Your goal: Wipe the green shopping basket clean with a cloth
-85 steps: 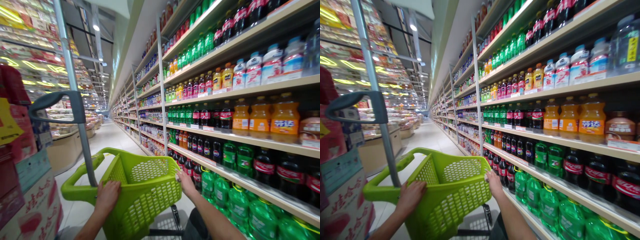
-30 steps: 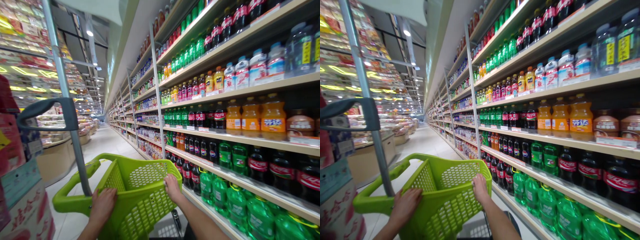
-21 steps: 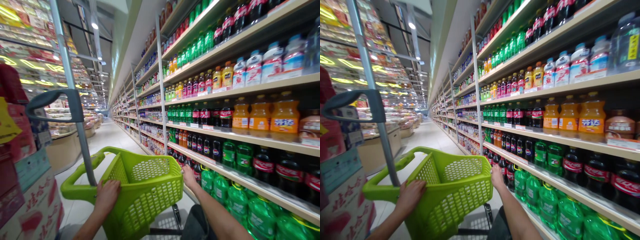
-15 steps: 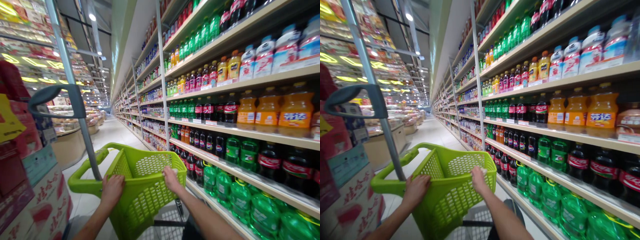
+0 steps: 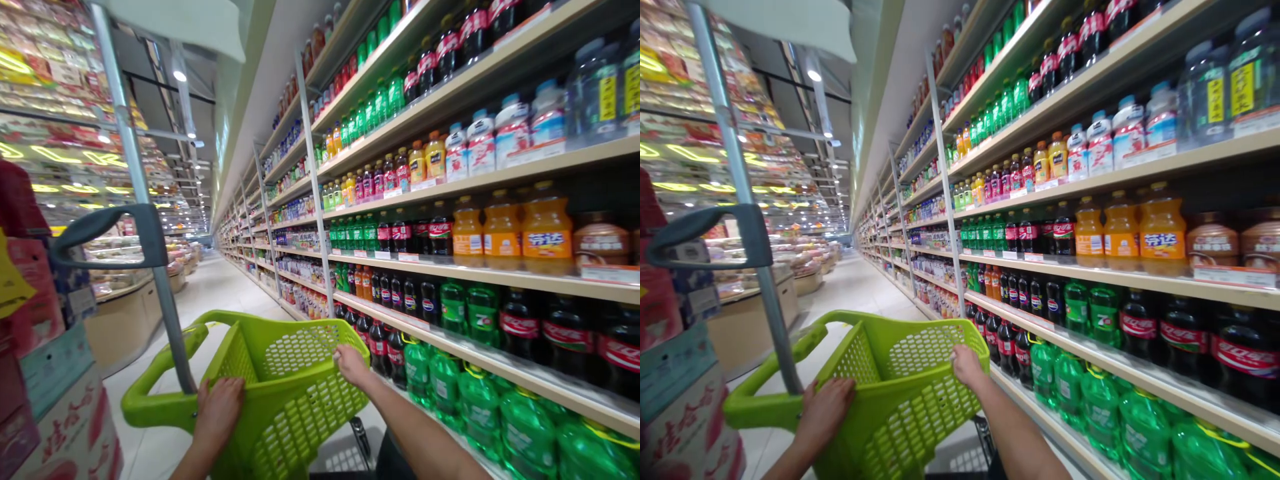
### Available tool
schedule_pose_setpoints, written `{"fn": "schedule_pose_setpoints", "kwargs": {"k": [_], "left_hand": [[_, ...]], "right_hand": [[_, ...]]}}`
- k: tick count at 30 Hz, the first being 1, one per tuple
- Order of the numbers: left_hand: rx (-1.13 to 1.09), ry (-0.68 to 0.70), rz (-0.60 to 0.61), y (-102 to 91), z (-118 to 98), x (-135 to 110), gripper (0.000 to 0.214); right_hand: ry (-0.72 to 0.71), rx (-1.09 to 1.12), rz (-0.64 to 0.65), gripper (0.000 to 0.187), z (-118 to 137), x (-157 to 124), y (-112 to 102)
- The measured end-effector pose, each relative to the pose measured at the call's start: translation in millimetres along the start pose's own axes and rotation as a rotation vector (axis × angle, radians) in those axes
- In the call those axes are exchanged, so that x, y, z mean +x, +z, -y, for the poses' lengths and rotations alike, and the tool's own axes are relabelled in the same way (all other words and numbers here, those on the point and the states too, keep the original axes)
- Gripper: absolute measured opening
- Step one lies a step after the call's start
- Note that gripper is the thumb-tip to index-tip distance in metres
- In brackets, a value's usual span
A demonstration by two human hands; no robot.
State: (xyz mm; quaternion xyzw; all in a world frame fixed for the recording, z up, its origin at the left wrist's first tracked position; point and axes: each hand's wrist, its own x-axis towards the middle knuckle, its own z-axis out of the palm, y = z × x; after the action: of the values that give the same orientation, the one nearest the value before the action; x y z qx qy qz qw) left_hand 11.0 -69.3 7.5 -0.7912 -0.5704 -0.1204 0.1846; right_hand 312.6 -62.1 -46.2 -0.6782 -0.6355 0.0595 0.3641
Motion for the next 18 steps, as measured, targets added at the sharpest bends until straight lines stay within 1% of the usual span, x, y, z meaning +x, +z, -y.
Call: {"fn": "schedule_pose_setpoints", "kwargs": {"k": [4, 7, 9, 11, 12, 14, 15, 16, 18], "left_hand": [[0.010, 0.001, 0.013, 2.3, 2.4, 1.8, 0.030], [0.016, 0.005, 0.016, 2.9, 3.2, 2.0, 0.031], [0.010, 0.011, 0.005, 3.3, 3.5, 1.9, 0.030], [0.005, 0.011, -0.001, 3.8, 4.1, 2.0, 0.030], [0.005, 0.010, -0.002, 4.1, 4.7, 2.3, 0.030], [0.009, 0.007, 0.004, 4.6, 6.1, 3.4, 0.029], [0.012, 0.006, 0.009, 4.6, 6.8, 4.2, 0.029], [0.014, 0.004, 0.016, 4.6, 7.3, 4.9, 0.029], [0.013, 0.002, 0.035, 4.0, 7.5, 6.0, 0.028]], "right_hand": [[-0.006, 0.052, 0.068, 0.034, 42.1, 10.6, 16.5], [-0.012, 0.064, 0.094, 0.020, 53.4, 8.8, 23.4], [-0.045, 0.062, 0.091, 0.014, 51.8, -0.9, 26.6], [-0.100, 0.060, 0.095, 0.017, 47.3, -14.6, 30.7], [-0.147, 0.054, 0.096, 0.020, 44.9, -21.1, 33.4], [-0.243, 0.021, 0.095, 0.034, 40.5, -30.1, 39.5], [-0.280, -0.003, 0.091, 0.040, 38.3, -31.8, 42.2], [-0.303, -0.027, 0.088, 0.042, 35.5, -31.7, 43.8], [-0.282, -0.061, 0.081, 0.036, 26.4, -27.6, 41.7]]}}
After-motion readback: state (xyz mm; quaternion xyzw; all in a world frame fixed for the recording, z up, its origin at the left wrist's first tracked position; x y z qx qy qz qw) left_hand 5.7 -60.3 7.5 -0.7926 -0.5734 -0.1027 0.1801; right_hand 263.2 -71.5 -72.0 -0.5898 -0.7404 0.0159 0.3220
